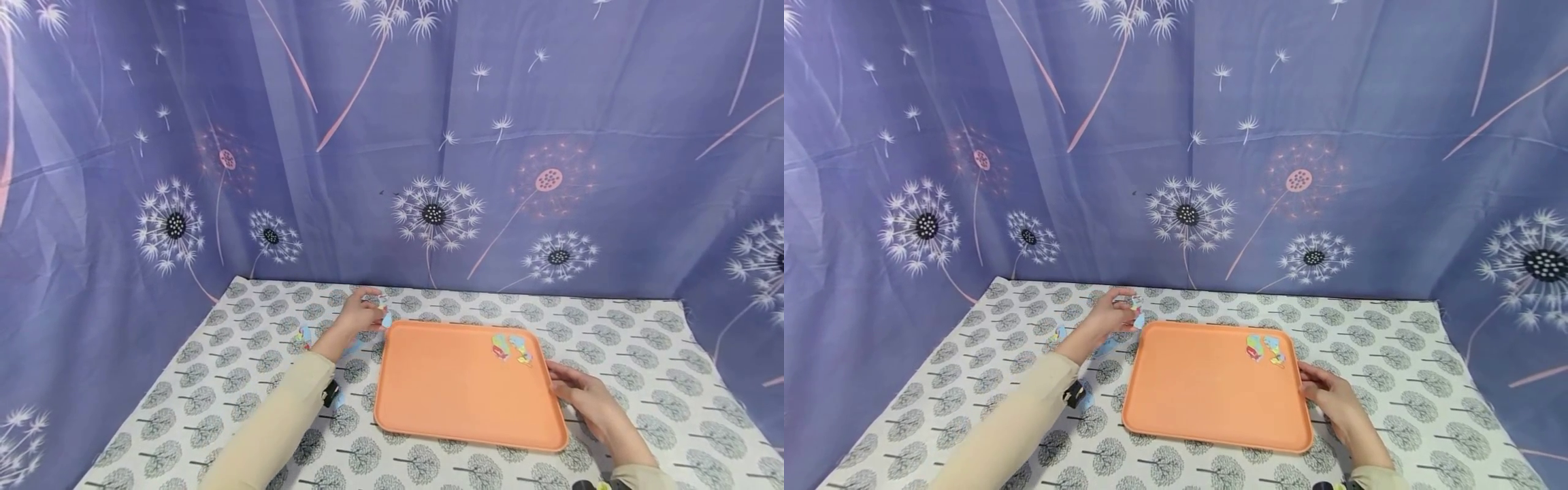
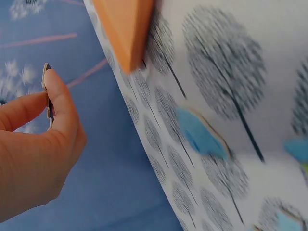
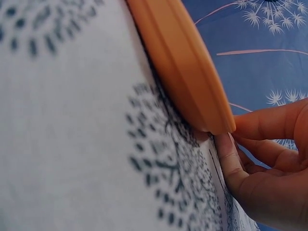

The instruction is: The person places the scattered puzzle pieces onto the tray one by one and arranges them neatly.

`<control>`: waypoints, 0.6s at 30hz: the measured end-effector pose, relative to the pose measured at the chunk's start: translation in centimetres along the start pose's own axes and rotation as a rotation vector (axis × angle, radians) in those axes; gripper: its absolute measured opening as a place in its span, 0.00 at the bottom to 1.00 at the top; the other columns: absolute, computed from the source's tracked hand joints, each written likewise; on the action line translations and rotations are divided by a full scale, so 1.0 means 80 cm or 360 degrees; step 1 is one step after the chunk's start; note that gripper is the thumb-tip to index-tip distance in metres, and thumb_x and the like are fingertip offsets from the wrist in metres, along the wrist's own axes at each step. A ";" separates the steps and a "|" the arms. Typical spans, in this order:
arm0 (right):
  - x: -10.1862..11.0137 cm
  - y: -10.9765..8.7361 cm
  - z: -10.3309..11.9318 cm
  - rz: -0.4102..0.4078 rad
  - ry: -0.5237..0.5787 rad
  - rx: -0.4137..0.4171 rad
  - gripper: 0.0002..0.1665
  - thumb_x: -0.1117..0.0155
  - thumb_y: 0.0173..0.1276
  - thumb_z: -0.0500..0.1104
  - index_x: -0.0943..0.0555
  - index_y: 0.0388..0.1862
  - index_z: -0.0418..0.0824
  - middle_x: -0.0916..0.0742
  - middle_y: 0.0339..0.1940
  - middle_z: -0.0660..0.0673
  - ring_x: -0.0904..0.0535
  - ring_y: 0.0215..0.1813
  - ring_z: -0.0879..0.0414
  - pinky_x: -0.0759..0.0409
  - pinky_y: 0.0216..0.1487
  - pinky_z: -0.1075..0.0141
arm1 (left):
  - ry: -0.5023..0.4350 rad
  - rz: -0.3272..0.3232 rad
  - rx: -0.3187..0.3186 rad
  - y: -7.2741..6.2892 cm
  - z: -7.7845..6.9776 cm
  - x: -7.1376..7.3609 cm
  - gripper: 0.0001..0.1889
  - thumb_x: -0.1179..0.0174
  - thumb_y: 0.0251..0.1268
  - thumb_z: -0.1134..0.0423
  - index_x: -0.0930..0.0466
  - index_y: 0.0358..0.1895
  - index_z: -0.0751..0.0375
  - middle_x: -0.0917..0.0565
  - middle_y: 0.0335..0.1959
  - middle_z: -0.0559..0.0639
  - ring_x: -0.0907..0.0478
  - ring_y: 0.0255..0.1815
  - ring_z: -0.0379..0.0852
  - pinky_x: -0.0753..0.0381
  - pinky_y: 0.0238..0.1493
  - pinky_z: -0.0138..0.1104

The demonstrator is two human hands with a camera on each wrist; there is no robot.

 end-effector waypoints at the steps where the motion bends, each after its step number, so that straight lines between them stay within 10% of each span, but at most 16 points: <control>1: 0.000 0.000 0.000 0.0003 0.0004 -0.0001 0.36 0.43 0.71 0.39 0.43 0.73 0.30 0.29 0.66 0.29 0.27 0.62 0.40 0.24 0.64 0.51 | 0.0003 0.0021 -0.0008 -0.001 -0.003 -0.007 0.26 0.43 0.63 0.78 0.34 0.64 0.65 0.23 0.46 0.64 0.20 0.29 0.48 0.12 0.40 0.43; 18: 0.001 0.002 -0.001 0.0013 0.0013 -0.0009 0.38 0.42 0.69 0.39 0.43 0.73 0.31 0.28 0.65 0.30 0.26 0.61 0.42 0.27 0.66 0.47 | -0.0116 0.0196 -0.0003 -0.004 -0.014 -0.094 0.26 0.41 0.58 0.82 0.32 0.61 0.69 0.22 0.37 0.60 0.22 0.23 0.46 0.12 0.39 0.45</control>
Point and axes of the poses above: each hand's wrist, its own y-axis towards the middle knuckle, its own x-axis out of the back of the hand, z = x × y, the point moved 4 cm from there along y, towards the middle knuckle
